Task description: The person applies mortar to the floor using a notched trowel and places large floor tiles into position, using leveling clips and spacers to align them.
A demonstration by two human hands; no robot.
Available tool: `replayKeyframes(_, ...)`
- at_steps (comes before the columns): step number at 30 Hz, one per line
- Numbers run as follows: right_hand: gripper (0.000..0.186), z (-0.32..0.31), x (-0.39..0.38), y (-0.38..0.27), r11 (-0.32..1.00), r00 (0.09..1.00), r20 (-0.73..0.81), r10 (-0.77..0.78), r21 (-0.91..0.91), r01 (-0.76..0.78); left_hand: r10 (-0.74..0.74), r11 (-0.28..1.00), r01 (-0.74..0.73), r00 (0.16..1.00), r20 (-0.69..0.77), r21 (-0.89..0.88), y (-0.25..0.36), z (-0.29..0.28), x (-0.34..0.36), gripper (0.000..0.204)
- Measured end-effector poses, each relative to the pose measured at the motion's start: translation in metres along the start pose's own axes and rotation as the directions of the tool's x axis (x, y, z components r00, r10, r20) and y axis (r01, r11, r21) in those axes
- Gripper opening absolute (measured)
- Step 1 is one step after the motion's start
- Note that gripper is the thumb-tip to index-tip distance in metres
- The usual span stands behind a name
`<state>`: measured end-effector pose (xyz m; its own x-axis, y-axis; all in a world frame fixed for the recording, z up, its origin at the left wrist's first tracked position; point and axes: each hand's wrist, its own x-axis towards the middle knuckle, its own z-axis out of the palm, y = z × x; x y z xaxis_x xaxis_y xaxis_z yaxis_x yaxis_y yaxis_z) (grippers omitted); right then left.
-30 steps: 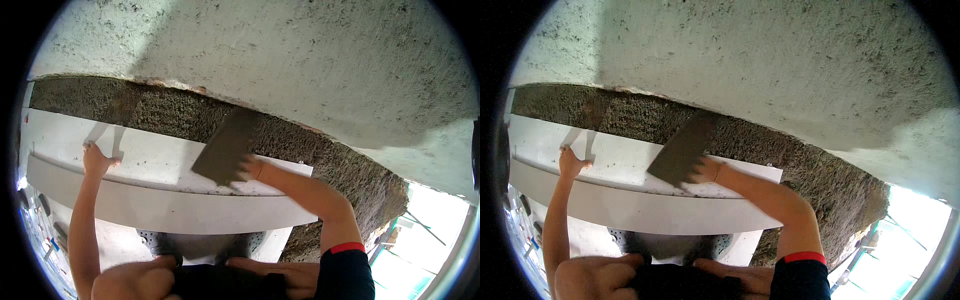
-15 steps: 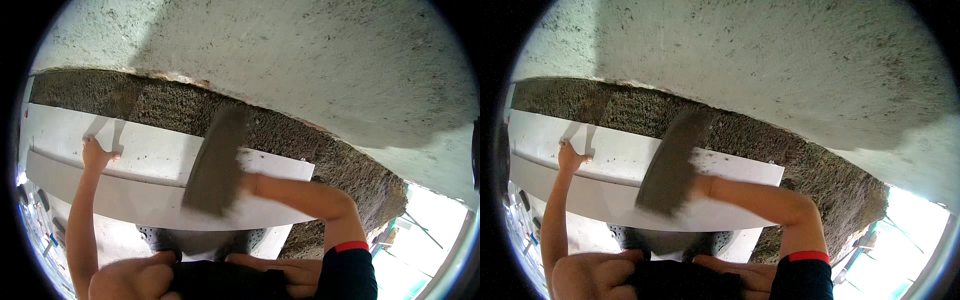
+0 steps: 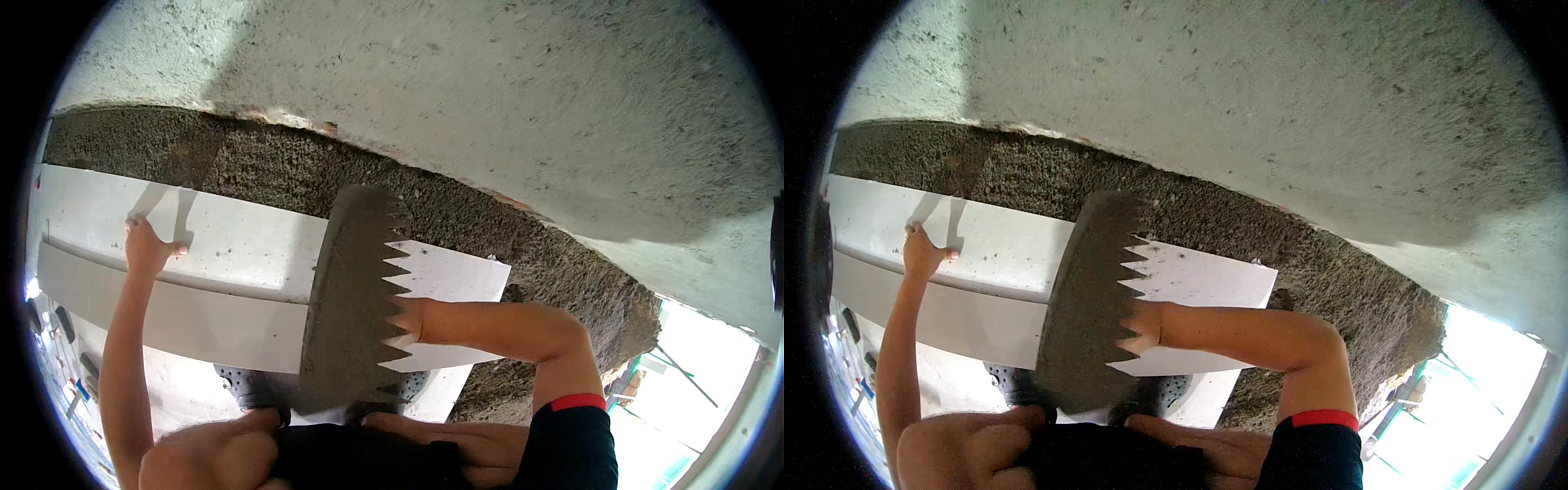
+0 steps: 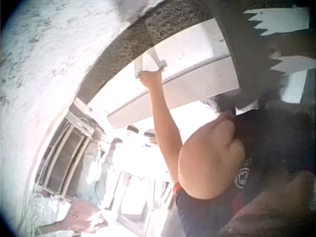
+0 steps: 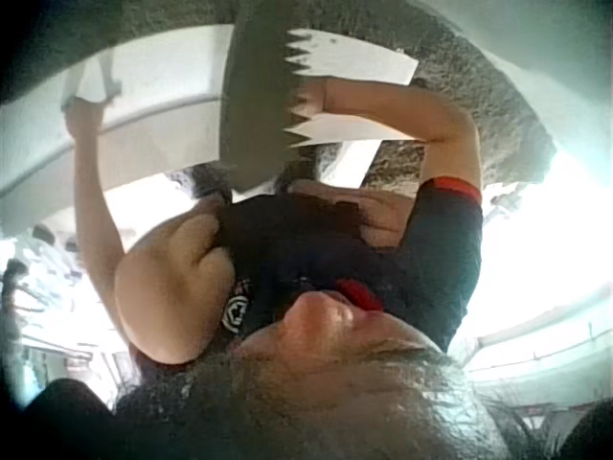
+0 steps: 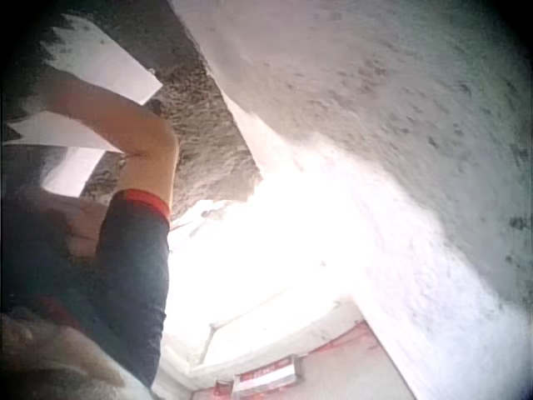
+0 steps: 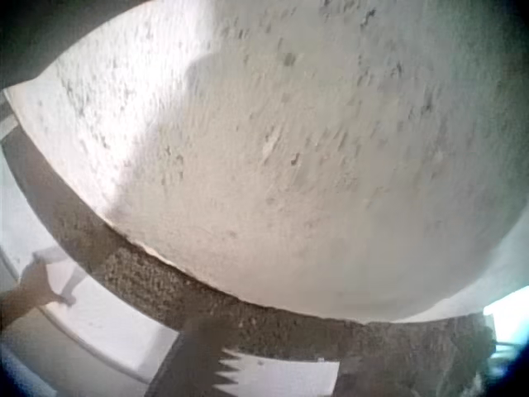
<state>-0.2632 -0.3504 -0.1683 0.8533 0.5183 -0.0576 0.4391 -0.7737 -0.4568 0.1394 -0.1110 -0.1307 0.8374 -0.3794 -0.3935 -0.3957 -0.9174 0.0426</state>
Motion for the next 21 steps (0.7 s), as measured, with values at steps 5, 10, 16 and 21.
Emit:
replayKeyframes(5, 0.027, -0.003, -0.024, 0.009, 0.994, 0.997, -0.067, 0.035, -0.097, -0.041, 0.126, 0.983, -0.104, 0.981, -0.145, 0.149, -0.004, 0.002, 0.003, 0.099)
replayKeyframes(10, 0.027, -0.018, -0.01, 0.021, 0.969, 0.966, -0.258, 0.032, -0.229, -0.093, 0.025, 0.999, -0.025, 1.0, -0.001, 0.029, -0.005, -0.001, 0.002, 0.099)
replayKeyframes(16, 0.026, -0.044, -0.015, 0.006, 0.981, 0.864, -0.496, 0.092, -0.105, -0.165, -0.02, 0.999, 0.016, 0.997, 0.073, 0.046, 0.002, -0.004, 0.005, 0.1)
replayKeyframes(21, 0.022, -0.051, -0.042, 0.027, 0.856, 0.783, -0.605, 0.146, -0.32, -0.407, -0.007, 0.997, 0.005, 1.0, 0.03, 0.075, 0.001, 0.0, 0.005, 0.103)
